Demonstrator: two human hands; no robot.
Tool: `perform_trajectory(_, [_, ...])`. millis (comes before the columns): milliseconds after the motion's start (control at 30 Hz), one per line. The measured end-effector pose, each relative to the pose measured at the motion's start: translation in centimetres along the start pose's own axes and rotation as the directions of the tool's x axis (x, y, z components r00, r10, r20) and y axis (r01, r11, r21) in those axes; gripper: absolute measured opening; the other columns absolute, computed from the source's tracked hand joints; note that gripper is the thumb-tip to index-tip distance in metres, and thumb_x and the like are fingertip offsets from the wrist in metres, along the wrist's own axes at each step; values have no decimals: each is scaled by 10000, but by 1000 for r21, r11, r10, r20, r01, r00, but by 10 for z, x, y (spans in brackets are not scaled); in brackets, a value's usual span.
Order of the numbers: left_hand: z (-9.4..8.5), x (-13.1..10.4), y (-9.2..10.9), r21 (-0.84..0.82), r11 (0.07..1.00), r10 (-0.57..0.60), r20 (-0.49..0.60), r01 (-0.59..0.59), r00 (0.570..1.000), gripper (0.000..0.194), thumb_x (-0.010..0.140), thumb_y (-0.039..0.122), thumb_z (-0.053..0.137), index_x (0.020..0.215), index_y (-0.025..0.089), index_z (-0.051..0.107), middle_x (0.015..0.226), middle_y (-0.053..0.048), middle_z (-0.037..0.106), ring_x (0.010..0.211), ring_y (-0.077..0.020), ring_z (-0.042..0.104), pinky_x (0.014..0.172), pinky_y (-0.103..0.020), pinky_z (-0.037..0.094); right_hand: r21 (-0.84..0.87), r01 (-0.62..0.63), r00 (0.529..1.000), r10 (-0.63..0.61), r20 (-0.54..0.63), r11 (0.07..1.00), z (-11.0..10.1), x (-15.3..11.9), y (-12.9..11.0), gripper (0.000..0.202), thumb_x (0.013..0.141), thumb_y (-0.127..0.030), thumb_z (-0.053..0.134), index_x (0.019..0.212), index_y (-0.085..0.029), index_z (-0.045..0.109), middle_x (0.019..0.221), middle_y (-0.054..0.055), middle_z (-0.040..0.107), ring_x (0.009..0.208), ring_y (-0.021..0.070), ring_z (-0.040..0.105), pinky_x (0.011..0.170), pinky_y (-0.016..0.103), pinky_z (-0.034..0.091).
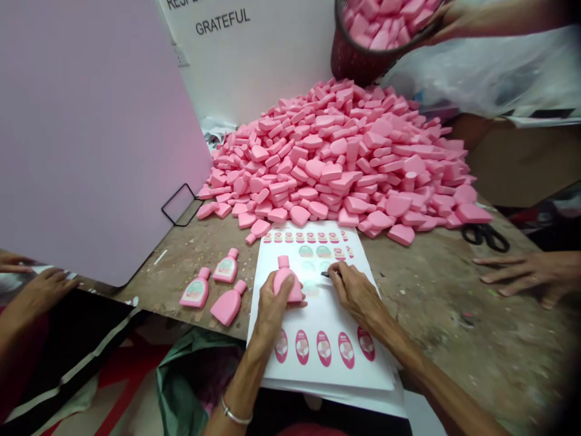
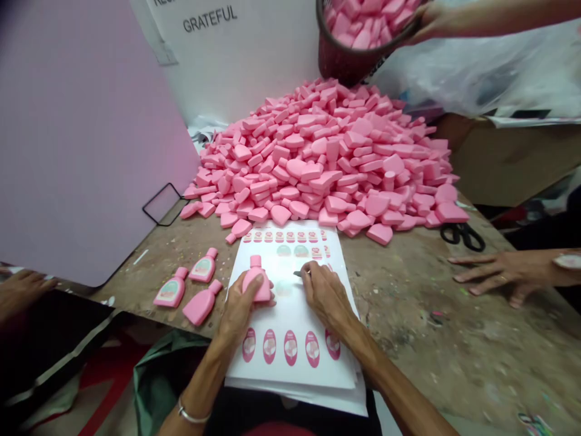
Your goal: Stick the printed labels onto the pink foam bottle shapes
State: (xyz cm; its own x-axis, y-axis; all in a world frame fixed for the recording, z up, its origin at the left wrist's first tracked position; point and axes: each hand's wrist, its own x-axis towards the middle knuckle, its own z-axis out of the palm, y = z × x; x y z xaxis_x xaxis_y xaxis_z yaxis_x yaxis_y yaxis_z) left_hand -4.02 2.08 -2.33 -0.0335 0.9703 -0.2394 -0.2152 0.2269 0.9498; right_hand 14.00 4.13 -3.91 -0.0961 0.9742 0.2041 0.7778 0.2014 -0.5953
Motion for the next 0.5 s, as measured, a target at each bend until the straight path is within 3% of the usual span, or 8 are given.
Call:
perform_trajectory(100, [-2, -6, -8, 69, 997, -24, 14, 23, 1000, 376, 763, 468, 649, 964, 154, 594, 754, -22, 592, 593, -138, 593, 542, -281, 557, -168, 167, 983, -177, -44, 972, 11, -1, 10, 147, 914, -291, 454, 847, -198, 547, 794, 38, 630, 742, 187, 546, 709, 328, 351])
perform_trajectory(167, [1, -8, -13, 91, 996, 1, -8, 0, 1000, 373, 769, 465, 643, 967, 153, 595, 741, -19, 593, 592, -144, 616, 555, -281, 561, -223, 203, 972, -224, -75, 953, 18, -4, 10, 134, 911, -279, 471, 849, -191, 550, 802, 42, 633, 759, 186, 538, 713, 325, 328])
perform_trajectory(333, [6, -8, -14, 158, 987, 22, 7, -23, 1000, 371, 809, 462, 593, 1010, 150, 572, 804, -46, 626, 616, -177, 677, 582, -286, 564, -247, 224, 968, -244, -54, 943, 19, -7, 9, 150, 907, -248, 465, 801, -191, 555, 747, 33, 620, 748, 182, 519, 724, 322, 309])
perform_trajectory(500, [5, -8, -12, 249, 968, 36, 16, -39, 999, 361, 846, 455, 538, 1037, 149, 550, 680, -26, 632, 615, -194, 683, 597, -293, 555, -187, 202, 977, -212, -35, 961, 18, 0, 11, 116, 867, -281, 528, 796, -195, 561, 736, 18, 625, 713, 170, 521, 717, 306, 320])
